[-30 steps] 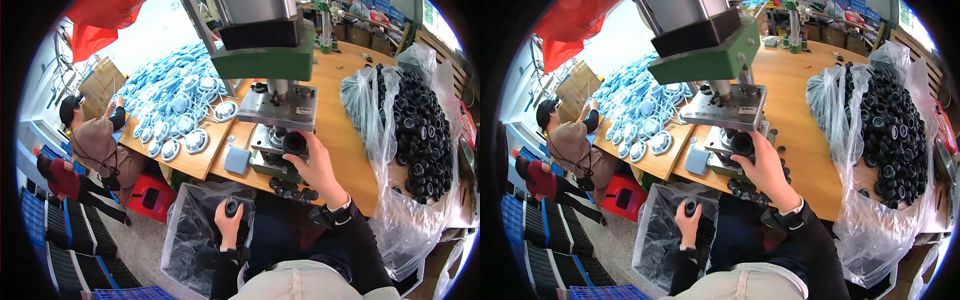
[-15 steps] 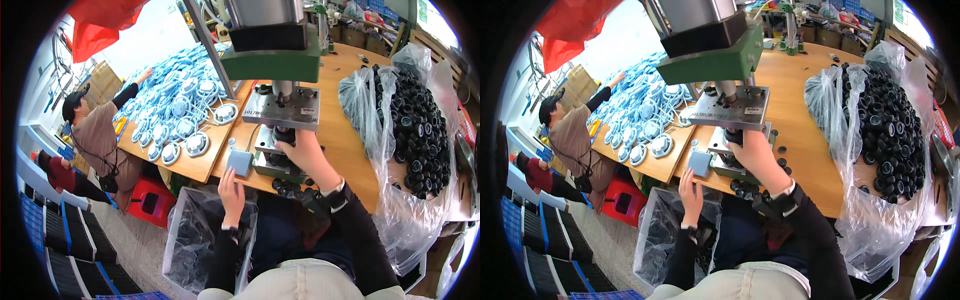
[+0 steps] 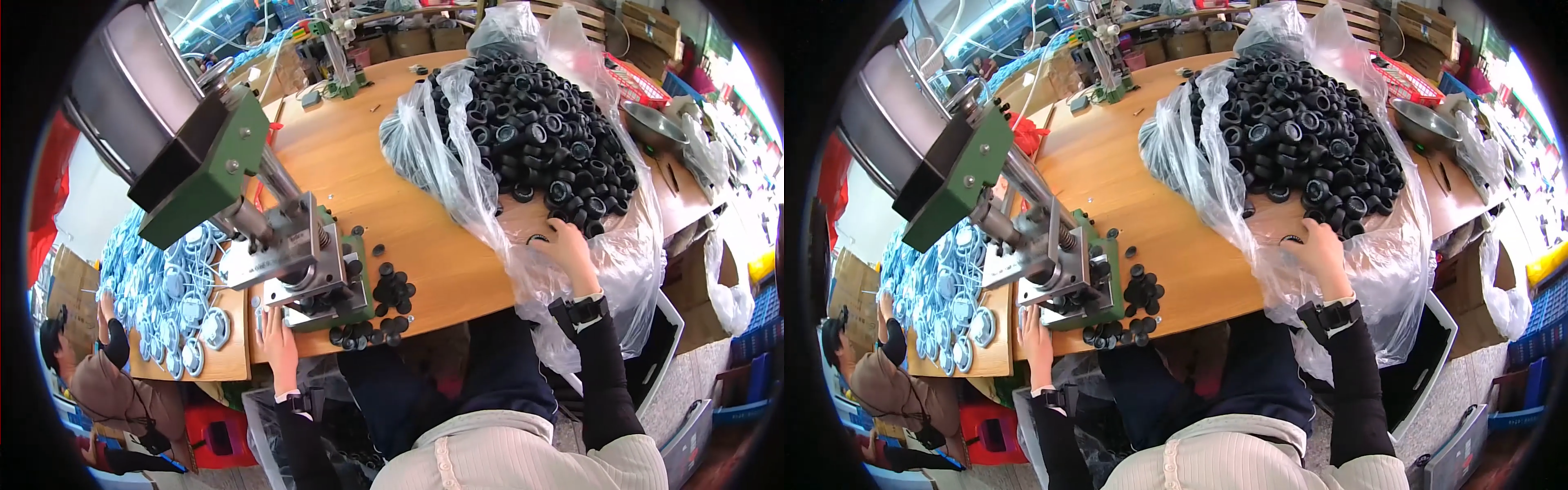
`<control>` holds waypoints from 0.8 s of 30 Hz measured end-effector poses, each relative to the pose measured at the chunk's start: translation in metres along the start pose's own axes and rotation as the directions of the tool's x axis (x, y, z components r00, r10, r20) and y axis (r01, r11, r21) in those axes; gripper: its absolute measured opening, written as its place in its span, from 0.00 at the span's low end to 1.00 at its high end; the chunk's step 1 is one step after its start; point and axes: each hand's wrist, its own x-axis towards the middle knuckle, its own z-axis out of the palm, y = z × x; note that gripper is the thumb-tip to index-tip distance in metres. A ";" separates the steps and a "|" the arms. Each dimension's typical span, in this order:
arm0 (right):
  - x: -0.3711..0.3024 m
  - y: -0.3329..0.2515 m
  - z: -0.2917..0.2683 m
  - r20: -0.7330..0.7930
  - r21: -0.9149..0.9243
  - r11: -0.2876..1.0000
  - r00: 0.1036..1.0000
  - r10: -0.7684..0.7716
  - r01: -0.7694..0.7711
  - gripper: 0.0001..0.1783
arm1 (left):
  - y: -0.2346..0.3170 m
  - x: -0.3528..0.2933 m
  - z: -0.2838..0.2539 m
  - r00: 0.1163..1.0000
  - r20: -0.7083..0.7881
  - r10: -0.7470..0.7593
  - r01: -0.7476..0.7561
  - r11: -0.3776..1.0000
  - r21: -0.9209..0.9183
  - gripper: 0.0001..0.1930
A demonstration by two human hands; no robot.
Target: Assembling small black plastic components using a pneumatic press and sorting them into containers.
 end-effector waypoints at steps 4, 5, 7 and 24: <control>-0.010 -0.005 0.006 0.160 -0.004 1.000 0.987 0.018 -0.018 0.31 | 0.035 -0.002 -0.004 0.941 -0.331 -0.068 -0.085 0.900 -0.427 0.20; -0.012 -0.003 0.014 0.103 0.032 0.999 0.995 0.018 -0.022 0.30 | 0.064 -0.003 -0.021 0.910 -0.413 -0.050 -0.150 0.886 -0.439 0.19; -0.016 -0.003 0.022 -0.165 0.107 0.987 0.981 -0.105 0.123 0.28 | 0.089 0.001 -0.045 0.877 -0.481 -0.001 -0.263 0.836 -0.482 0.21; -0.085 -0.167 -0.022 0.121 0.982 0.181 0.927 -0.356 -0.058 0.29 | 0.158 0.047 -0.071 0.818 -0.575 -0.014 -0.250 0.892 -0.377 0.17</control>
